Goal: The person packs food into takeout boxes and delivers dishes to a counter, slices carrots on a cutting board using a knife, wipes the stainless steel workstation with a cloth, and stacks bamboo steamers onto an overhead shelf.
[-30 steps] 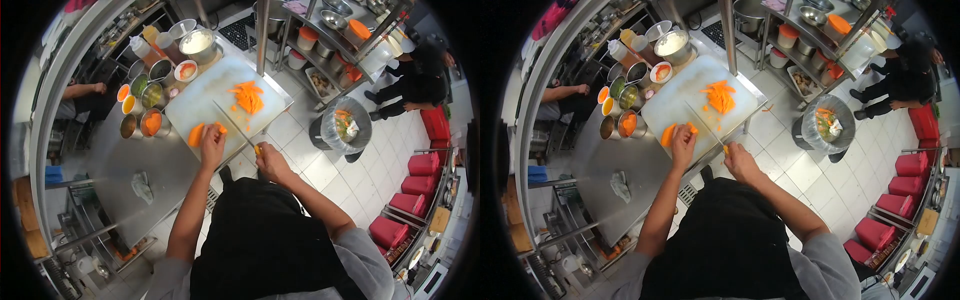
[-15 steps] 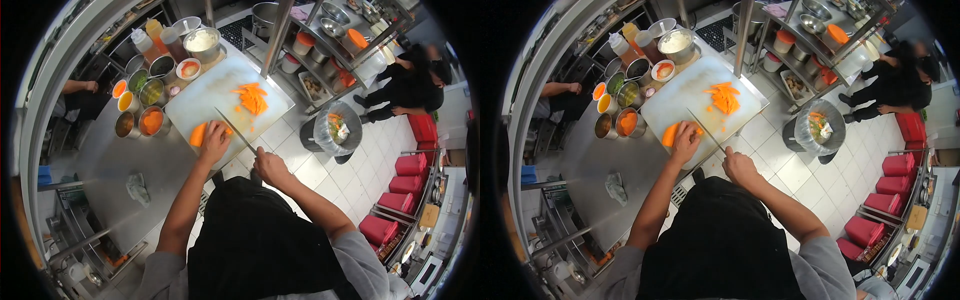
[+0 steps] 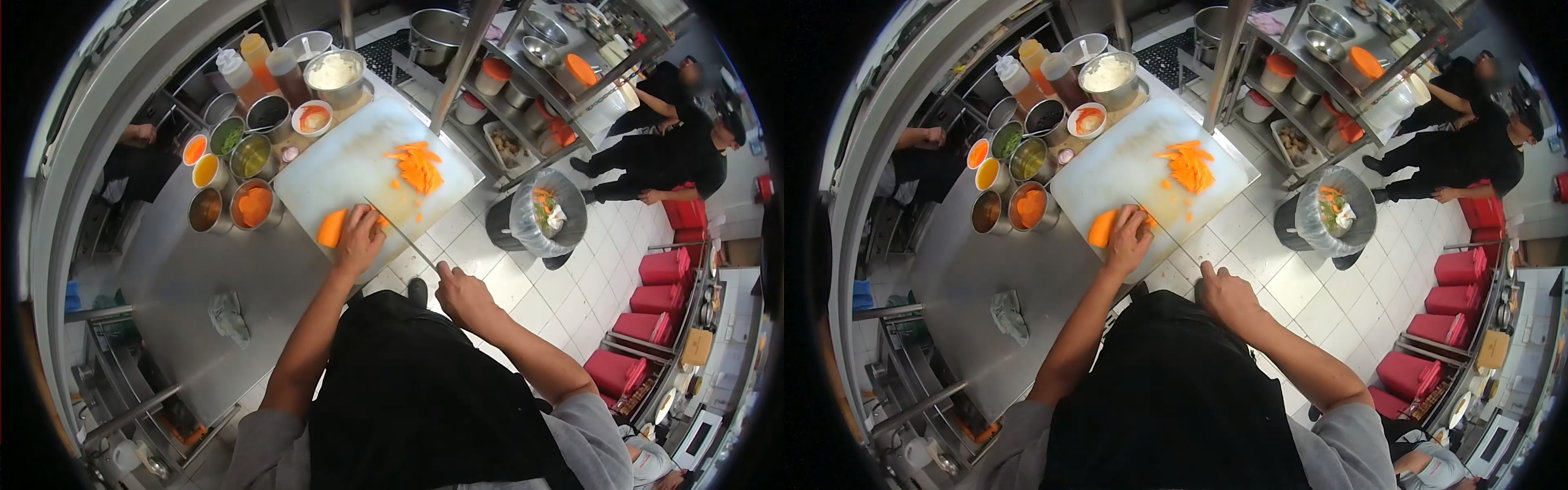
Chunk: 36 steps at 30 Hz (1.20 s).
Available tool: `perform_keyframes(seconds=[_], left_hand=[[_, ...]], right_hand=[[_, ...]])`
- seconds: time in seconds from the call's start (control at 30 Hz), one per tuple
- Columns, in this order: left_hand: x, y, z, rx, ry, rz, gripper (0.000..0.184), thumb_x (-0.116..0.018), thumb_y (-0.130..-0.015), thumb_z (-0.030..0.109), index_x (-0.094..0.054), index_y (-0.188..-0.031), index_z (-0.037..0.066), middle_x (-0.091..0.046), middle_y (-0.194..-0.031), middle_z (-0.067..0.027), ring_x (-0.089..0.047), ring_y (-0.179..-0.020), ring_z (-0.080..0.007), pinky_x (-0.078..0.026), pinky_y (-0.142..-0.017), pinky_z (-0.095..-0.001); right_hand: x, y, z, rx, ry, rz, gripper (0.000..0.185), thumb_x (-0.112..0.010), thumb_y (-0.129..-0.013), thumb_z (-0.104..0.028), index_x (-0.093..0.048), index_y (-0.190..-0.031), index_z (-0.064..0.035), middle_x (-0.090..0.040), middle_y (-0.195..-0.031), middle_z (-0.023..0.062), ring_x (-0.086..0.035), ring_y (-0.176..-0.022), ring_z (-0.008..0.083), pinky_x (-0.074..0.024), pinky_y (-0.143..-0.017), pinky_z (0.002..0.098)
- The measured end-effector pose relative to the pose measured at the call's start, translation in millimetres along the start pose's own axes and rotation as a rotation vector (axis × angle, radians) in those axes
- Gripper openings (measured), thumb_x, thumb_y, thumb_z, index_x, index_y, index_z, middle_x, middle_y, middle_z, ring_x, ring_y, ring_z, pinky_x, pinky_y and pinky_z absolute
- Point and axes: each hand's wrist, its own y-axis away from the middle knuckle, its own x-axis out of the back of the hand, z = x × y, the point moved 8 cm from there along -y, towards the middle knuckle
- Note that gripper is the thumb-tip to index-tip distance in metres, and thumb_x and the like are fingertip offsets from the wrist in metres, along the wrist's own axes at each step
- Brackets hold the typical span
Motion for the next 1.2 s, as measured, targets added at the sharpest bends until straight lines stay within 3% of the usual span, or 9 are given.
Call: perform_keyframes(seconds=[0.47,0.73,0.83,0.87,1.2], left_hand=[[0.8,1.2,1.7,0.018,0.014,0.028,0.026,-0.063,-0.083,0.002,-0.064,-0.109,-0.002,-0.059,-0.112,-0.0166,-0.060,-0.104,-0.0383,-0.050,-0.090,-0.0469],[-1.4,3.9,-0.4,0.014,0.008,0.080,0.026,-0.065,-0.083,0.003,-0.064,-0.109,-0.001,-0.058,-0.112,-0.0161,-0.058,-0.107,-0.0389,-0.050,-0.091,-0.0480],[-3.0,1.8,-1.0,0.014,0.020,0.081,0.023,-0.064,-0.085,0.003,-0.064,-0.108,-0.001,-0.058,-0.112,-0.0162,-0.058,-0.107,-0.0394,-0.049,-0.091,-0.0486],[-1.8,5.9,-1.9,0.021,0.020,0.074,0.022,-0.064,-0.085,0.003,-0.064,-0.107,0.000,-0.058,-0.112,-0.0162,-0.058,-0.108,-0.0396,-0.049,-0.091,-0.0487],[0.2,4.2,2.7,-0.004,-0.025,0.062,0.024,-0.062,-0.085,0.003,-0.064,-0.108,-0.002,-0.056,-0.109,-0.0164,-0.059,-0.104,-0.0372,-0.050,-0.089,-0.0466]], right_hand=[[-24.6,-8.7,9.0,0.021,0.008,-0.007,0.023,-0.054,-0.100,-0.016,-0.043,-0.113,0.0010,-0.064,-0.082,0.0297,-0.067,-0.071,0.0490,-0.0546,-0.061,0.0582],[-54.3,-105.0,5.4,0.039,-0.091,0.031,0.025,-0.052,-0.097,-0.014,-0.046,-0.115,0.0031,-0.067,-0.080,0.0313,-0.068,-0.074,0.0494,-0.0550,-0.066,0.0584],[-21.2,-101.5,8.7,0.091,-0.106,0.024,0.026,-0.054,-0.096,-0.015,-0.046,-0.114,0.0032,-0.068,-0.079,0.0307,-0.068,-0.076,0.0500,-0.0542,-0.068,0.0591],[-15.6,-96.2,10.5,-0.007,-0.132,0.005,0.026,-0.055,-0.095,-0.015,-0.046,-0.113,0.0024,-0.067,-0.076,0.0297,-0.068,-0.076,0.0504,-0.0540,-0.070,0.0598],[-12.1,-41.7,-10.6,0.014,-0.026,-0.028,0.026,-0.058,-0.095,-0.014,-0.044,-0.111,0.0029,-0.068,-0.080,0.0312,-0.069,-0.075,0.0504,-0.0555,-0.067,0.0597]])
